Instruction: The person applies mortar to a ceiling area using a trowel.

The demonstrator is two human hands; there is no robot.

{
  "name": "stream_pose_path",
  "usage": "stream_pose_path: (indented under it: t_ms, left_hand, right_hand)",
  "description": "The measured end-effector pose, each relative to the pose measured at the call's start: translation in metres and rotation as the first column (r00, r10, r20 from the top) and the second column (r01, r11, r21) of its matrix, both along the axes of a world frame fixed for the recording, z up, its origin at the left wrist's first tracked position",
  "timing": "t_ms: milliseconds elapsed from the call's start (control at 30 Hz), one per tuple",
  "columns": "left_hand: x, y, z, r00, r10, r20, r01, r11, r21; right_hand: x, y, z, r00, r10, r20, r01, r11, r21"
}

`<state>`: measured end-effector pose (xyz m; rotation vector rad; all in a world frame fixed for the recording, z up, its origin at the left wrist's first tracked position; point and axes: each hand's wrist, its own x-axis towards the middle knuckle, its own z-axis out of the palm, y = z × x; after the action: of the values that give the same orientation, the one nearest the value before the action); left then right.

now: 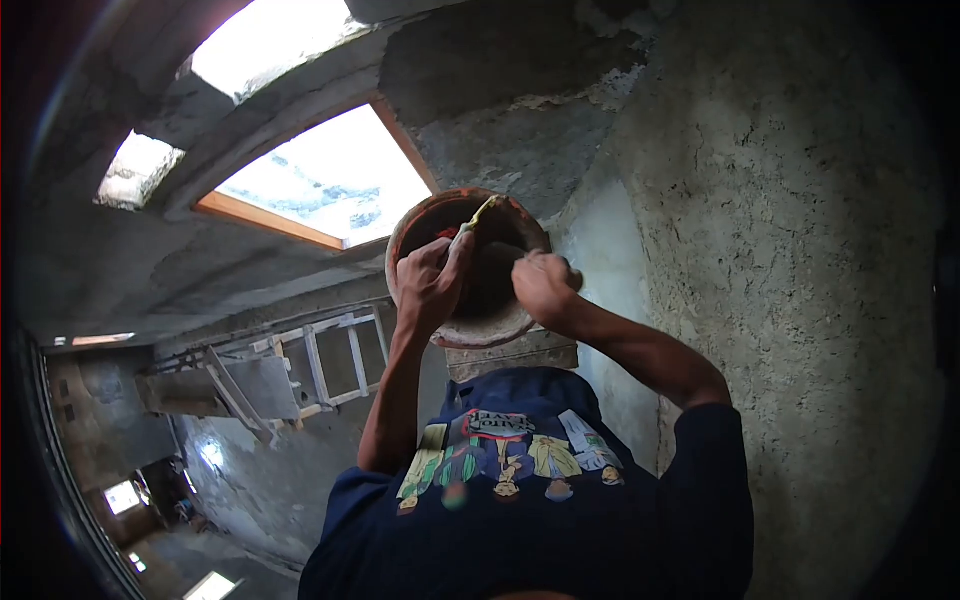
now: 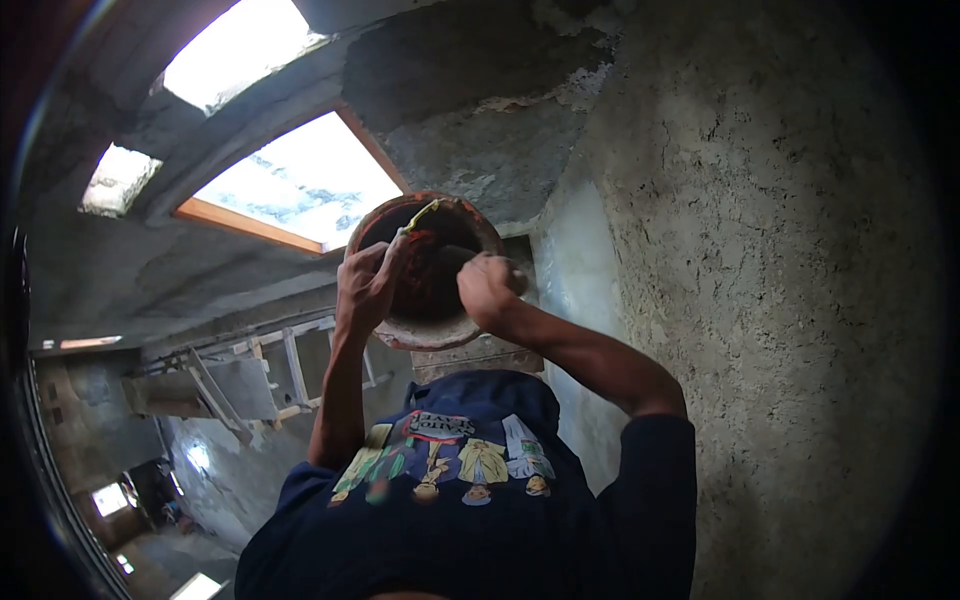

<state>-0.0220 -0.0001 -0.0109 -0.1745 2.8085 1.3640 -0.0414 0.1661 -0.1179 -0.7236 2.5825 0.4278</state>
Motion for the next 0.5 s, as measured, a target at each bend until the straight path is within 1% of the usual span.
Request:
stream_pose_path:
  t_ms: [33,100,133,167,200,233,267,300,333,400,433,467,500]
  left_hand:
    - [0.0,0.003,0.004,1.0,0.001,-0.005,-0.001,1.0,0.023]
    - [0.0,0.004,0.008,0.999,0.024,-0.029,-0.023,0.999,0.036]
    - [-0.001,0.004,0.009,0.998,0.037,-0.048,-0.035,0.998,0.045]
    - [-0.001,0.004,0.006,0.993,0.059,-0.104,-0.054,0.997,0.047]
    - [-0.002,0.004,0.002,0.992,0.072,-0.102,-0.067,0.997,0.048]
    - [-0.002,0.004,-0.002,0.987,0.082,-0.137,-0.076,0.996,0.054]
    - [-0.001,0.004,-0.005,0.982,0.089,-0.169,-0.081,0.995,0.057]
    - [0.002,0.004,-0.004,0.982,0.092,-0.164,-0.084,0.995,0.055]
    - [0.002,0.005,-0.001,0.981,0.104,-0.164,-0.092,0.993,0.079]
    - [0.004,0.007,0.003,0.981,0.113,-0.155,-0.098,0.99,0.103]
    - [0.004,0.008,0.004,0.978,0.119,-0.171,-0.099,0.988,0.119]
    - [0.004,0.009,0.006,0.974,0.122,-0.189,-0.098,0.986,0.134]
    - [0.006,0.009,0.007,0.975,0.119,-0.186,-0.094,0.986,0.135]
  right_hand:
    - [-0.003,-0.013,0.008,1.0,0.01,0.0,-0.01,1.0,0.006]
    - [-0.008,-0.03,0.025,0.989,-0.057,0.139,0.052,0.998,0.042]
    - [-0.006,-0.033,0.024,0.99,-0.046,0.137,0.04,0.998,0.043]
    - [-0.002,-0.035,0.02,0.995,0.008,0.102,-0.01,1.0,0.02]
    - [0.001,-0.036,0.016,0.996,0.061,0.066,-0.061,0.998,-0.002]
    - [0.001,-0.034,0.011,0.995,0.073,0.068,-0.074,0.997,0.0]
    - [0.002,-0.027,0.005,0.991,0.124,0.06,-0.117,0.987,-0.11]
    - [0.003,-0.023,0.0,0.985,0.167,0.047,-0.153,0.964,-0.22]
    - [0.002,-0.021,-0.005,0.985,0.168,0.049,-0.153,0.963,-0.22]
    - [0.003,-0.017,-0.013,0.987,0.124,0.101,-0.088,0.948,-0.306]
    - [0.003,-0.013,-0.014,0.982,0.131,0.133,-0.075,0.929,-0.364]
    - [0.004,-0.009,-0.016,0.982,0.128,0.138,-0.07,0.929,-0.364]
    - [0.005,-0.006,-0.005,0.965,0.196,0.175,-0.111,0.908,-0.403]
